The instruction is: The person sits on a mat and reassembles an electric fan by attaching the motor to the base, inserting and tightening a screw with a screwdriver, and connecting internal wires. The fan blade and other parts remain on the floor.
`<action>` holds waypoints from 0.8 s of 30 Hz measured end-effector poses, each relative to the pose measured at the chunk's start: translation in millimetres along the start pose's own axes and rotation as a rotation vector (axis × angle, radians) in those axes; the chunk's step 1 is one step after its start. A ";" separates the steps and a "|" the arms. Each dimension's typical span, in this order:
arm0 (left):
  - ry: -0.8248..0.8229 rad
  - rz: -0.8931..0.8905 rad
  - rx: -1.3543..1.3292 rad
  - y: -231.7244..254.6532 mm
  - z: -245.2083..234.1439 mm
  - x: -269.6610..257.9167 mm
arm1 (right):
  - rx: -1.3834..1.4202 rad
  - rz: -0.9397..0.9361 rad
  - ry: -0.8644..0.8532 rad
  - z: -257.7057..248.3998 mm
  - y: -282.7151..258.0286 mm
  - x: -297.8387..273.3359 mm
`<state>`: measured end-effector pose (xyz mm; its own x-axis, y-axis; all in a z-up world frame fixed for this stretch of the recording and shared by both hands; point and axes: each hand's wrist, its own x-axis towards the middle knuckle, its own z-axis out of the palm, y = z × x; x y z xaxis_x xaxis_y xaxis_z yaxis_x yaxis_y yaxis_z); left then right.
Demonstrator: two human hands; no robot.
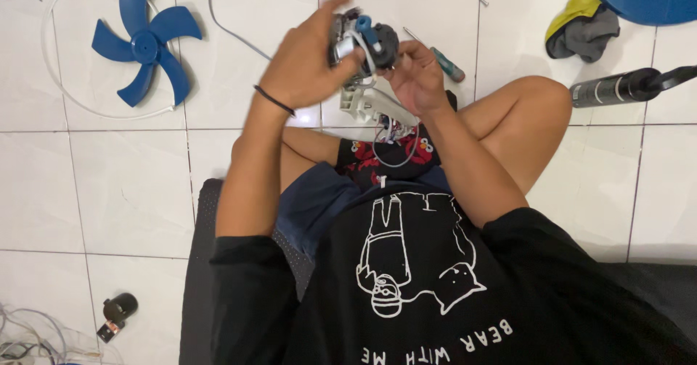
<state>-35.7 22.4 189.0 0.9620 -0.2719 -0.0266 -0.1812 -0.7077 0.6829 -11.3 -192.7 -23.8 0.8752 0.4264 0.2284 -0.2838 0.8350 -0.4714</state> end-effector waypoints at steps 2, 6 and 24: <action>0.101 0.182 0.092 3.5 6.1 -5.7 | -0.042 0.007 -0.061 1.6 -5.2 -5.8; 0.333 0.208 0.223 10.5 26.3 -18.2 | -0.123 -0.060 -0.092 6.4 -14.1 -11.2; 0.285 0.434 -0.399 -38.5 52.8 -13.8 | -1.188 -0.399 -0.169 58.3 -31.5 -19.7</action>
<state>-52.8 19.0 124.6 0.8450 -0.2558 0.4696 -0.5281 -0.2612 0.8080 -42.4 -207.1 36.3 0.7330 0.3296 0.5951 0.5903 0.1268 -0.7972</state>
